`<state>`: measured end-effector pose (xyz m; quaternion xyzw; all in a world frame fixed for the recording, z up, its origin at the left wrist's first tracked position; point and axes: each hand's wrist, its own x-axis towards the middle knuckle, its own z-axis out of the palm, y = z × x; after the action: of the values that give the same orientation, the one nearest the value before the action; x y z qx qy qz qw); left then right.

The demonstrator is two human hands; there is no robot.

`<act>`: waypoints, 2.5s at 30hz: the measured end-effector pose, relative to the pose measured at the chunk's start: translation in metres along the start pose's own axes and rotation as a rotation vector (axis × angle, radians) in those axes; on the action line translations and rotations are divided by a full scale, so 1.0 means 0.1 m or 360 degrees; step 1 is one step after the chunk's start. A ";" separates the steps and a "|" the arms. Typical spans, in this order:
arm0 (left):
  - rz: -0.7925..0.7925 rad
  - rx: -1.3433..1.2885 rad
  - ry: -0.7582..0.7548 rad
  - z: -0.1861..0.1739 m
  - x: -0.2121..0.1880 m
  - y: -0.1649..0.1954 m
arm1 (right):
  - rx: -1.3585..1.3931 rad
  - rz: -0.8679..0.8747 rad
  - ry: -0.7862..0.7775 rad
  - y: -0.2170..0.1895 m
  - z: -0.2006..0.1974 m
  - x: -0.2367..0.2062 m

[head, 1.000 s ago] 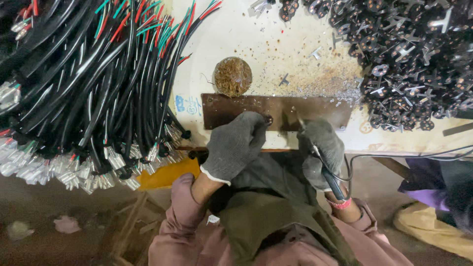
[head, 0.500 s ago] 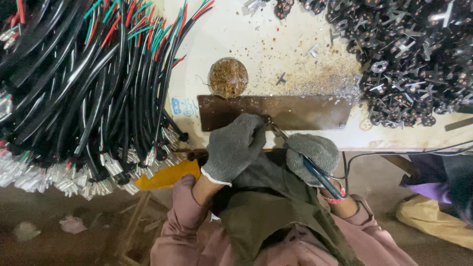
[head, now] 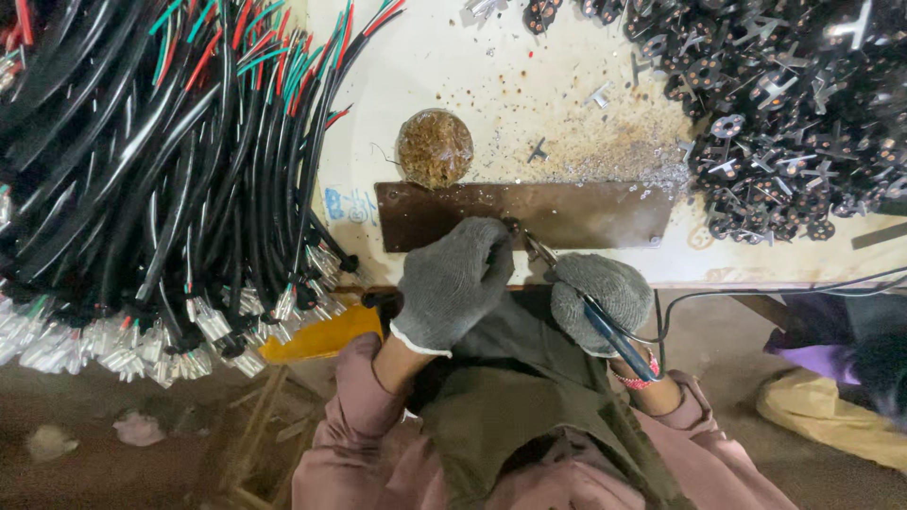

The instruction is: The person solders wire ends onto the pins of electrical plugs using a soldering iron and solder, then places each finished plug onto a growing pile on the workbench, repeating the cycle for successive plugs.

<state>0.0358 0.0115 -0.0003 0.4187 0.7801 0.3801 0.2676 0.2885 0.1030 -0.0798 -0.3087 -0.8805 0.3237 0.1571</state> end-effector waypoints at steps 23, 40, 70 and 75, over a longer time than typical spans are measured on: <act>0.0039 0.0029 0.0043 0.03 0.04 -0.02 | 0.0139 -0.0069 0.0005 -0.22 -0.14 0.29; 0.0082 0.0012 0.0024 0.05 0.04 -0.03 | 0.0133 -0.0049 -0.0015 -0.19 -0.11 0.25; -0.0066 0.0050 0.0015 0.11 0.08 0.05 | 0.0345 -0.0326 0.0070 -0.48 -0.20 0.67; -0.0008 0.0152 -0.0004 0.15 0.06 0.04 | 0.0208 -0.0332 0.0133 -0.50 -0.19 0.66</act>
<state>0.0456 0.0239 -0.0064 0.4293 0.7982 0.3413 0.2492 0.2254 0.1247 -0.0270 -0.2179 -0.8775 0.3491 0.2463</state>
